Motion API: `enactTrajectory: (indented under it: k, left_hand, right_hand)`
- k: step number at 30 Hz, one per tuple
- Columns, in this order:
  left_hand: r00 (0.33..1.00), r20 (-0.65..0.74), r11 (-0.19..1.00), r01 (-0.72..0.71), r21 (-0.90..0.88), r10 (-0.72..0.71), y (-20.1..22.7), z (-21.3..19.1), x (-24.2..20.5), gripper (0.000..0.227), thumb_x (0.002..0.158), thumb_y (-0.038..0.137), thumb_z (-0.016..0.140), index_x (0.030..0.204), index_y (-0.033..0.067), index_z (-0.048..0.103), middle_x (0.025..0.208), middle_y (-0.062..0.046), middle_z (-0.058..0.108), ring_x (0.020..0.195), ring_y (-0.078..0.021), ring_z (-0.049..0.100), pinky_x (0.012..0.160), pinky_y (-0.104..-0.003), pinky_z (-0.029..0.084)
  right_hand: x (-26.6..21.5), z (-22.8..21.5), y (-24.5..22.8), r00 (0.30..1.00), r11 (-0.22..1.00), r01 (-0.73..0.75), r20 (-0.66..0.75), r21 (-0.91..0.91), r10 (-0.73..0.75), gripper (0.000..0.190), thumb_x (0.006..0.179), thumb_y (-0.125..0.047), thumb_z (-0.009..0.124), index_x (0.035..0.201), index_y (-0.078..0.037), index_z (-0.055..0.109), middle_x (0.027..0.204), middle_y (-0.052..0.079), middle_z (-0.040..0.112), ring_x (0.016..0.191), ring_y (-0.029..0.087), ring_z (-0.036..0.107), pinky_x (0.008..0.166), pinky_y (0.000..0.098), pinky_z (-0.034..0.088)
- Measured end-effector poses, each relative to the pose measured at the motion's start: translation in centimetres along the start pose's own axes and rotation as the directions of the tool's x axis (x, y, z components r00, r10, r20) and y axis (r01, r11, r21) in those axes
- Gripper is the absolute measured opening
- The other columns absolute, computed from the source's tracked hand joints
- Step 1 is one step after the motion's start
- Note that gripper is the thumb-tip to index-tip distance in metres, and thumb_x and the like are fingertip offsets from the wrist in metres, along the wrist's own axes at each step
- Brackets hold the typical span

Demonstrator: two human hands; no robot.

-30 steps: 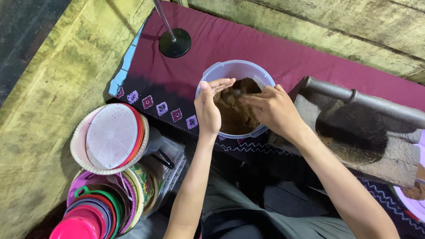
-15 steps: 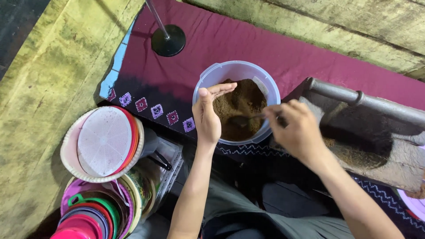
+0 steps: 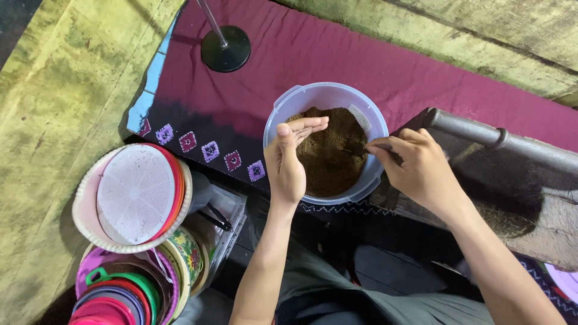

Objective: Grinding a brown powdery substance using a traditional stone mortar and pestle, including transferring the material with a spoon.

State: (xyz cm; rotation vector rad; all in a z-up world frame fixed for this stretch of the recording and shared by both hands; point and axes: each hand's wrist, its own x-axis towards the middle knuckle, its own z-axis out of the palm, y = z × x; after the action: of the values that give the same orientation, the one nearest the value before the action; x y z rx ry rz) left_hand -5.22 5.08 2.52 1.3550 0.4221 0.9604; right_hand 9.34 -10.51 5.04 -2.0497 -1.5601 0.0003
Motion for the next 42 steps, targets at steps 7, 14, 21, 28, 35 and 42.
enactTrajectory:
  k: [7,14,21,28,35,42]
  left_hand:
    - [1.000,-0.006,1.000,-0.023,0.000,0.023,-0.1,0.1,0.0,0.066,0.114,0.039,0.020,0.108,-0.0022,0.070,0.106,-0.019,0.075,0.108,-0.0317,0.072,0.102,-0.043,0.053]
    - [0.999,-0.006,0.999,-0.043,0.010,0.043,-0.1,0.1,0.0,0.065,0.114,0.039,0.020,0.107,-0.0019,0.070,0.105,-0.020,0.075,0.107,-0.0321,0.073,0.101,-0.043,0.053]
    - [0.998,-0.010,0.998,-0.067,0.007,0.067,0.1,0.2,0.0,0.062,0.114,0.038,0.023,0.106,-0.0013,0.070,0.104,-0.019,0.075,0.105,-0.0313,0.073,0.100,-0.043,0.054]
    - [0.997,-0.014,0.997,-0.079,0.018,0.079,0.1,0.2,0.0,0.060,0.114,0.036,0.023,0.105,-0.0012,0.070,0.103,-0.018,0.075,0.104,-0.0309,0.073,0.100,-0.042,0.054]
    - [0.996,-0.008,0.996,-0.086,0.022,0.086,0.2,0.2,0.0,0.060,0.114,0.035,0.024,0.105,-0.0013,0.071,0.103,-0.018,0.076,0.105,-0.0300,0.073,0.100,-0.041,0.053]
    - [0.998,-0.020,0.998,-0.055,0.024,0.056,0.0,0.2,-0.1,0.061,0.114,0.037,0.025,0.104,-0.0013,0.071,0.103,-0.018,0.076,0.104,-0.0294,0.073,0.099,-0.041,0.053]
  right_hand:
    - [-0.7,0.5,1.0,0.996,0.992,-0.091,0.000,0.091,0.091,0.012,0.098,-0.006,0.069,0.103,-0.001,0.078,0.051,0.009,0.053,0.059,0.024,0.052,0.070,0.0340,0.036]
    - [0.0,-0.4,0.4,0.974,0.937,-0.225,0.069,0.267,0.214,0.012,0.097,-0.009,0.069,0.101,-0.002,0.078,0.053,0.013,0.058,0.058,0.025,0.054,0.071,0.0363,0.038]
    - [0.4,-0.8,-0.7,0.920,0.874,-0.391,0.128,0.287,0.370,0.012,0.096,-0.010,0.070,0.100,-0.003,0.079,0.067,0.020,0.072,0.062,0.031,0.064,0.070,0.0395,0.044]
    - [-0.2,-0.8,-0.7,0.858,0.766,-0.507,0.146,0.394,0.493,0.015,0.100,-0.014,0.067,0.106,-0.004,0.077,0.077,0.015,0.075,0.071,0.017,0.060,0.071,0.0325,0.044]
    - [-0.2,-1.5,-0.3,0.816,0.708,-0.537,0.069,0.459,0.574,0.015,0.104,-0.014,0.066,0.108,-0.002,0.074,0.083,0.013,0.075,0.081,0.015,0.067,0.081,0.0301,0.048]
    - [-0.9,-0.7,-0.2,0.800,0.659,-0.486,-0.011,0.574,0.600,0.014,0.106,-0.011,0.066,0.110,0.000,0.073,0.085,0.013,0.073,0.084,0.014,0.065,0.086,0.0262,0.047]
